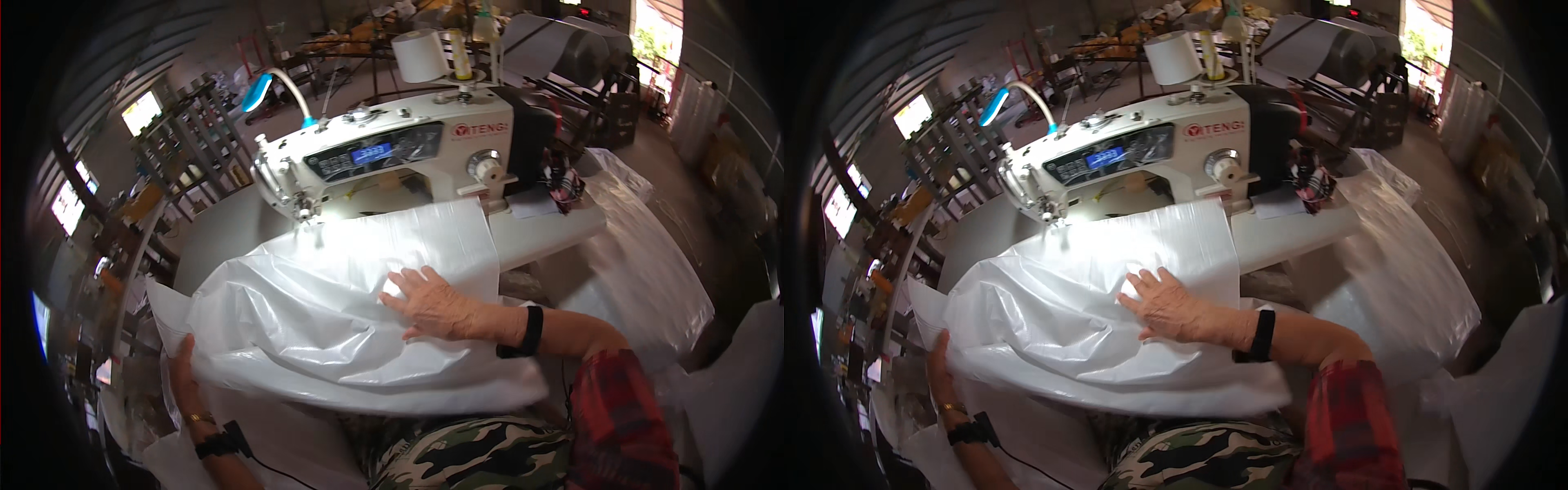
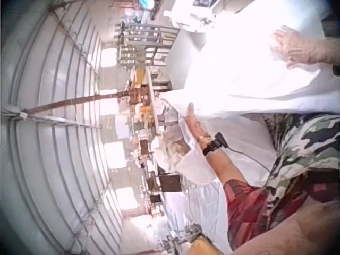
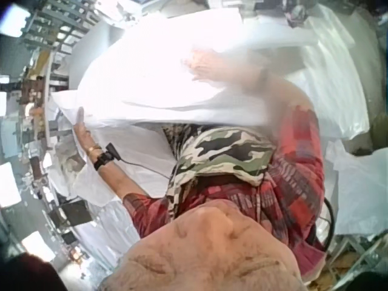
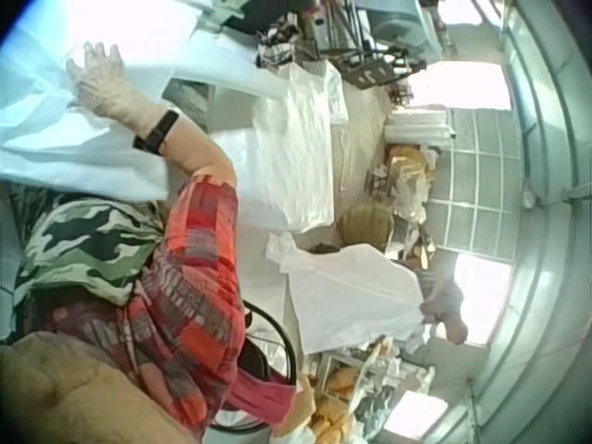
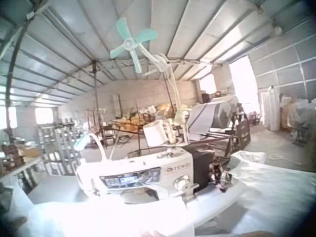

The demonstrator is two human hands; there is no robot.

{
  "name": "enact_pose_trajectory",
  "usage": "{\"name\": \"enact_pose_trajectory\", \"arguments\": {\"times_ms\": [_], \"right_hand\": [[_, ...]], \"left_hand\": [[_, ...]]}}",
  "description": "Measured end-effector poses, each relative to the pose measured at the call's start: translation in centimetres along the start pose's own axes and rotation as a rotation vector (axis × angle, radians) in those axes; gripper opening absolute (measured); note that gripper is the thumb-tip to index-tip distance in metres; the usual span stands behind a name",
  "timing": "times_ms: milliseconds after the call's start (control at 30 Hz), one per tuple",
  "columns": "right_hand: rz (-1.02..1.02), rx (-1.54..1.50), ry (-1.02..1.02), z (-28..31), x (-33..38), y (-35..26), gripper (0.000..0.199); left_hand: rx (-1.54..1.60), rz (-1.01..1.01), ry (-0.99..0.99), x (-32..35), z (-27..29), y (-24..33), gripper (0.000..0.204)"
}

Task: Sew large white plastic sheets together using an industrial sewing machine.

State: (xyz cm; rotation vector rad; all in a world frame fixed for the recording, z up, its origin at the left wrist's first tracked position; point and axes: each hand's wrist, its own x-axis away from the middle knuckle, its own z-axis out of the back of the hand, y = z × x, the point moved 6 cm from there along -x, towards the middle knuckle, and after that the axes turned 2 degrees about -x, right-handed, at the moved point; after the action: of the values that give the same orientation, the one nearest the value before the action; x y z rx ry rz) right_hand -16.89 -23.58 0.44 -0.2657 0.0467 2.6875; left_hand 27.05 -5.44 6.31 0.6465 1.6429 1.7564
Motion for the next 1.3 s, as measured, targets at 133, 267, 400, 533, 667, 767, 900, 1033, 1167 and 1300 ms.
{"name": "enact_pose_trajectory", "arguments": {"times_ms": [133,267,400,533,667,767,900,1033,1167,1300], "right_hand": [[-0.042,-0.254,-0.206,1.0,-6.2,-1.9,0.064],[0.156,-0.083,0.146,-1.9,-7.4,-0.9,0.072],[0.09,-0.076,0.169,-2.9,-7.8,-1.9,0.079],[0.142,-0.105,0.207,-3.5,-10.0,-5.2,0.077],[0.081,-0.1,0.22,-4.2,-11.4,-4.5,0.074],[0.111,-0.139,0.241,-3.9,-13.3,-6.4,0.074],[0.078,-0.09,0.21,-4.5,-13.8,-5.9,0.075],[0.119,-0.145,0.216,-4.5,-14.0,-6.3,0.075],[0.105,-1.094,0.198,-4.5,-11.3,-4.0,0.056],[0.373,-0.718,0.204,-4.8,-9.3,-3.6,0.02]], "left_hand": [[-0.186,0.046,0.085,-1.1,8.1,1.1,0.058],[-0.229,-0.007,0.115,-2.8,11.3,0.4,0.059],[-0.858,-0.352,0.134,-0.8,22.5,-5.2,0.042],[-1.29,-0.502,0.176,1.2,30.3,2.8,0.032],[-1.29,-0.699,0.191,4.0,21.1,13.3,0.028],[-1.3,-0.356,0.087,10.1,12.5,22.2,0.019],[-1.167,-1.045,0.058,16.1,-1.1,25.5,0.017],[-0.768,-1.325,-0.652,17.7,-15.5,24.1,0.025],[-0.499,-0.927,-0.817,11.8,-29.0,16.3,0.013],[-0.7,-1.043,-0.608,3.6,-33.0,4.7,0.01]]}}
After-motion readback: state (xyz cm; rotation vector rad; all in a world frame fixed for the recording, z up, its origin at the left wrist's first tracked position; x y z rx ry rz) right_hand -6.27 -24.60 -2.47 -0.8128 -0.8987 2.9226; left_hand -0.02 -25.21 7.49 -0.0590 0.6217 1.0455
